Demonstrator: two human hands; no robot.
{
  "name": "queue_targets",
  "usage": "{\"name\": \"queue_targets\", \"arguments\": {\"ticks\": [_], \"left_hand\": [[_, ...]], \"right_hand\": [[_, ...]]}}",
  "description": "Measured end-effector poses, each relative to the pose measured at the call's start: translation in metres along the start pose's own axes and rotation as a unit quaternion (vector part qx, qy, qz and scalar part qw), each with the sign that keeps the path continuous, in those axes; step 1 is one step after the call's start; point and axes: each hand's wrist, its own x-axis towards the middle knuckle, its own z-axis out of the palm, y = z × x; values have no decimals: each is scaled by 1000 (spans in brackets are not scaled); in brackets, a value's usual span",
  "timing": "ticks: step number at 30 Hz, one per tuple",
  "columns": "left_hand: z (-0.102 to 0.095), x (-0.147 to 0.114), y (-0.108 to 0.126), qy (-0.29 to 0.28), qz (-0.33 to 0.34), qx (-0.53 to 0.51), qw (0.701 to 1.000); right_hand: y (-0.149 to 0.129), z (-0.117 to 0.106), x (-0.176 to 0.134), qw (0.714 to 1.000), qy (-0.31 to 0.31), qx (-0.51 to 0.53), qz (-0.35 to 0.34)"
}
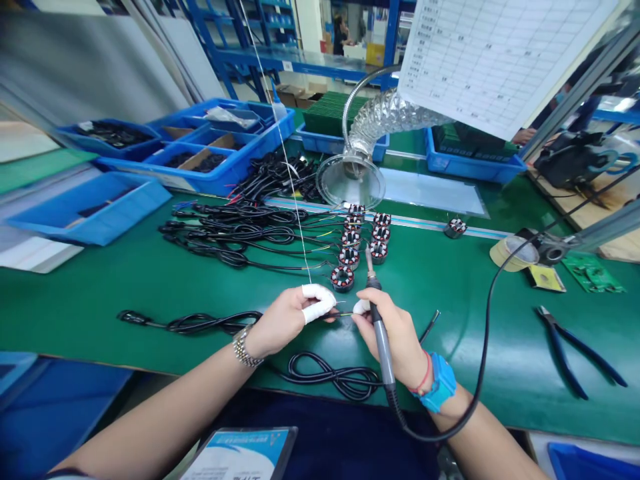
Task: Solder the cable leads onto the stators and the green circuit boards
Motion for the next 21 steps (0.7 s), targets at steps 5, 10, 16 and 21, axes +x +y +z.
{"name": "queue_targets", "arguments": {"ticks": [5, 10, 16, 21], "left_hand": [[16, -5, -6, 30, 108, 110, 988], [23, -12, -14, 54, 172, 242, 953], [22, -12, -7, 38, 145, 253, 956], [18, -6, -3, 2, 43, 158, 986]], "right_hand": [[-1, 5, 0, 988, -2, 128, 91], [0, 7, -1, 972, 12, 190, 136], [-2, 7, 0, 969, 28, 197, 143], [-8, 11, -8, 981, 50, 138, 125]]}}
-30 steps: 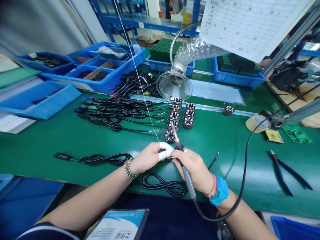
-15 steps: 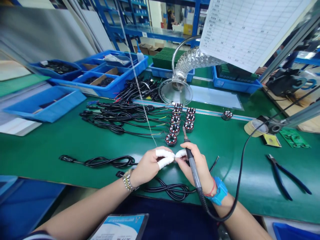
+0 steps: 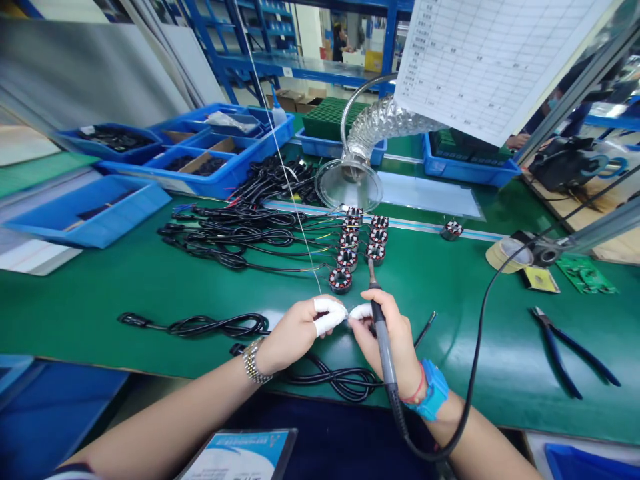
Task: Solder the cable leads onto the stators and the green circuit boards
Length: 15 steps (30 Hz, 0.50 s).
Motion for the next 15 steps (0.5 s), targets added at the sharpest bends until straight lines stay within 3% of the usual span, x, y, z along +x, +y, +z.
{"name": "queue_targets", "arguments": {"ticks": [3, 8, 13, 15], "left_hand": [[-1, 2, 0, -13, -36, -21, 999], [-3, 5, 2, -44, 6, -10, 999], [-4, 7, 2, -67, 25, 16, 997], [-5, 7, 1, -78, 23, 13, 997]], "right_hand": [[-1, -1, -9, 997, 2, -60, -51], [-1, -17, -5, 974, -8, -149, -171], [2, -24, 10, 942, -76, -217, -245], [3, -23, 12, 936, -73, -223, -262]]}}
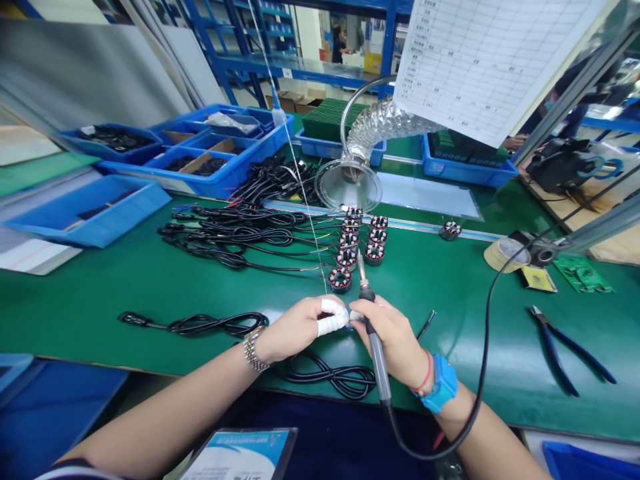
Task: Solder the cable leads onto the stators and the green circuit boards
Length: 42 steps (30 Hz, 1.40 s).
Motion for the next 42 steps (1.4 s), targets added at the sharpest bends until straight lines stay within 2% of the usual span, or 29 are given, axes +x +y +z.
{"name": "queue_targets", "arguments": {"ticks": [4, 8, 12, 15, 19, 23, 26, 31, 42], "left_hand": [[-2, 0, 1, -17, -29, -16, 999], [-2, 0, 2, -16, -54, -6, 998], [0, 0, 0, 9, -48, 0, 999], [0, 1, -4, 7, -37, 5, 999], [0, 2, -7, 5, -34, -3, 999], [0, 3, -8, 9, -36, -18, 999], [1, 2, -7, 10, -44, -30, 999], [1, 3, -9, 13, -44, -35, 998], [1, 4, -9, 7, -41, -38, 998]], "right_hand": [[-2, 2, 0, 1000, 11, 1, 13], [-1, 2, 1, 999, -8, 27, 28], [4, -3, -1, 996, -20, 50, 77], [5, -9, -5, 994, -30, 43, 100], [4, -10, -6, 993, -89, 42, 59], [2, -5, -2, 993, -112, 32, 23], [0, -2, -1, 993, -107, 28, 34], [-4, 3, -3, 990, -81, 53, 100], [-2, 7, -8, 992, -69, 49, 90]]}}
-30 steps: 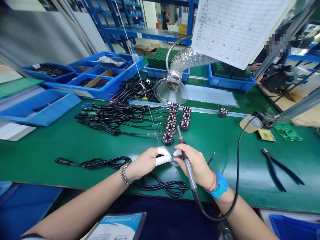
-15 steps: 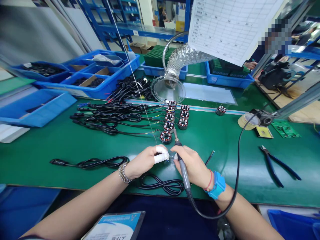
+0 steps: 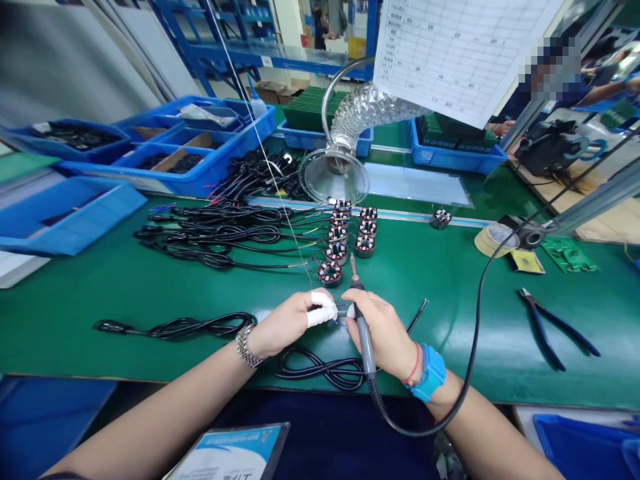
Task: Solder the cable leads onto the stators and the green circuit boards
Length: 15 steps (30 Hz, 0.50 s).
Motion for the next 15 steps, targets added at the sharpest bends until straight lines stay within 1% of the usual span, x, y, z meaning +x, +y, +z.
{"name": "queue_targets", "arguments": {"ticks": [5, 7, 12, 15], "left_hand": [[-1, 0, -1, -3, 3, 2, 1000], [-1, 0, -1, -5, 5, 9, 1000], [-1, -1, -1, -13, 5, 30, 999], [0, -2, 0, -16, 6, 39, 999]], "right_hand": [[-1, 2, 0, 1000, 0, -7, -3], [-2, 2, 0, 1000, 12, 6, 18], [-5, 1, 2, 992, 22, 73, 102], [-7, -2, 0, 992, 6, 73, 104]]}}
